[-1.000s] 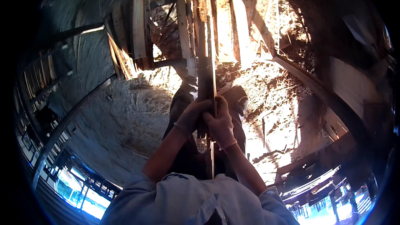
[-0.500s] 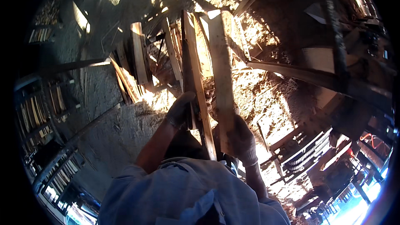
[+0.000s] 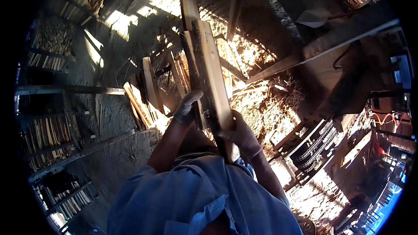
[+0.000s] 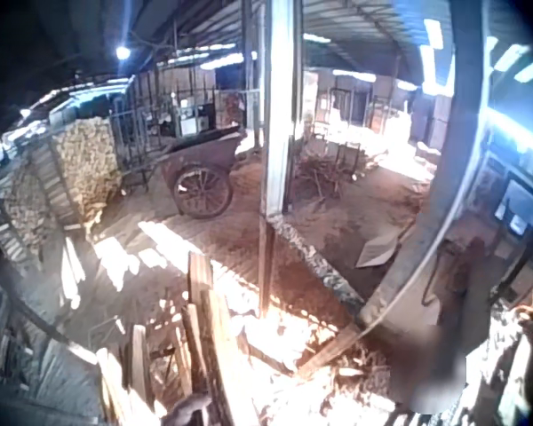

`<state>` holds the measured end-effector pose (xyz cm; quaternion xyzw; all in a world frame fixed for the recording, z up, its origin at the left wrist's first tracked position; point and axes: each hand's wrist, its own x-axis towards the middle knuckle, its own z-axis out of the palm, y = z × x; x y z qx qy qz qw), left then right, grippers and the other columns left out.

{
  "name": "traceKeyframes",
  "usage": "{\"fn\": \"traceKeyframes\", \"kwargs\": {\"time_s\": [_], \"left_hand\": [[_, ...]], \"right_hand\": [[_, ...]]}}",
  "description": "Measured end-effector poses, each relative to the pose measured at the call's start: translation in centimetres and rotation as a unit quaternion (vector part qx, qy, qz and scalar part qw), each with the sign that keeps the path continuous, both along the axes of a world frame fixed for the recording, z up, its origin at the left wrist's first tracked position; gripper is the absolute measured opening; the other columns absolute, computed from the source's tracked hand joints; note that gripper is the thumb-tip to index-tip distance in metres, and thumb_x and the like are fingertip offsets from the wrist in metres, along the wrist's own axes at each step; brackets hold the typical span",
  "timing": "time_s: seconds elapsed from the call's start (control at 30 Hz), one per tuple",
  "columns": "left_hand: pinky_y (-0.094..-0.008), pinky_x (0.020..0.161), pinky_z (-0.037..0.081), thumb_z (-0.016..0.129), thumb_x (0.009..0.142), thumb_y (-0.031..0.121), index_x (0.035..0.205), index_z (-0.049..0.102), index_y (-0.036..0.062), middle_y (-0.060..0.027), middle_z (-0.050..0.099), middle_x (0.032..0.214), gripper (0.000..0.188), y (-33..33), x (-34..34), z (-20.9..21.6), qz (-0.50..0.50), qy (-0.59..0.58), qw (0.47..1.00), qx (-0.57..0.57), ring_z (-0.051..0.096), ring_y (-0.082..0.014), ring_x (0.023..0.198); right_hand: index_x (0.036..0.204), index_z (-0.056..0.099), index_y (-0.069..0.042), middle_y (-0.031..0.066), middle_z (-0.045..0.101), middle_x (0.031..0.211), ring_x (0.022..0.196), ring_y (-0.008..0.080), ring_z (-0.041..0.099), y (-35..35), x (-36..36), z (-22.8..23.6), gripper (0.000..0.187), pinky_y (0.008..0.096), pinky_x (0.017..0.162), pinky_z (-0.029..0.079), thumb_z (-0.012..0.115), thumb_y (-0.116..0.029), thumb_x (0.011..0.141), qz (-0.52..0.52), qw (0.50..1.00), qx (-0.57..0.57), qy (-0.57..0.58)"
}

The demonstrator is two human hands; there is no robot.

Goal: The person repeatedly picks up wooden planks and places them onto a conveyor belt feeding a wood processing machine. The planks are fed into the machine, and the person retrieves the processed pieces to stack them on a pile to the left. The task involves continuous handling of lumber in a workshop environment.

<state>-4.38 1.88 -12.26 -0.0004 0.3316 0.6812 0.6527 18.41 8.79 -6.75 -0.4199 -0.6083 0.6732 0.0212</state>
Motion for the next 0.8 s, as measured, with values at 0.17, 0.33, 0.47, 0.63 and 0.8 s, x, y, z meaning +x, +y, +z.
{"fn": "traceKeyframes", "kwargs": {"time_s": [0.17,0.33,0.47,0.63,0.8], "left_hand": [[-0.0359,0.073,0.061,0.069,0.087,0.020,0.124,0.062,0.0023,-0.0120,0.071,0.105,0.041,1.5,2.4,4.7,0.039,0.040,0.998,-0.018,0.072,-0.0226,0.090],[-0.0345,0.082,0.058,0.069,0.087,0.024,0.108,0.064,0.0069,-0.0084,0.068,0.103,0.027,2.1,3.4,4.2,0.121,0.157,0.980,-0.018,0.068,-0.0192,0.091],[-0.0418,0.090,0.055,0.068,0.089,0.029,0.125,0.055,0.0016,-0.0149,0.067,0.106,0.047,2.9,5.5,9.4,0.196,0.302,0.933,-0.007,0.067,-0.0302,0.097],[-0.0474,0.092,0.052,0.062,0.093,0.033,0.131,0.050,0.0015,-0.0170,0.063,0.111,0.051,2.5,4.2,7.2,0.049,0.169,0.980,0.088,0.062,-0.0320,0.101],[-0.0444,0.091,0.050,0.058,0.094,0.037,0.127,0.052,0.0023,-0.0137,0.062,0.103,0.048,-0.5,5.7,6.7,-0.028,0.183,0.981,0.066,0.061,-0.0289,0.098]], "right_hand": [[0.129,0.054,0.004,0.0178,0.069,0.109,0.101,0.0259,0.068,1.2,2.0,1.7,0.079,0.0354,0.088,0.053,0.085,-0.043,0.074,-0.023,0.998,0.062,-0.012],[0.132,0.046,0.002,0.0155,0.070,0.102,0.097,0.0256,0.070,0.7,5.5,5.6,0.061,0.0359,0.082,0.055,0.077,-0.021,0.084,-0.115,0.975,0.061,0.179],[0.127,0.054,-0.003,0.0168,0.071,0.104,0.096,0.0256,0.071,0.8,10.7,9.4,0.069,0.0352,0.082,0.057,0.088,-0.031,0.075,-0.155,0.946,0.273,0.078],[0.132,0.049,-0.001,0.0160,0.068,0.108,0.099,0.0217,0.068,-1.1,19.8,9.4,0.077,0.0359,0.088,0.056,0.091,-0.026,0.073,-0.396,0.854,0.306,0.144],[0.134,0.046,-0.001,0.0152,0.066,0.118,0.102,0.0221,0.066,0.7,29.4,9.5,0.066,0.0355,0.091,0.054,0.084,-0.020,0.083,-0.553,0.744,0.363,0.094]]}}
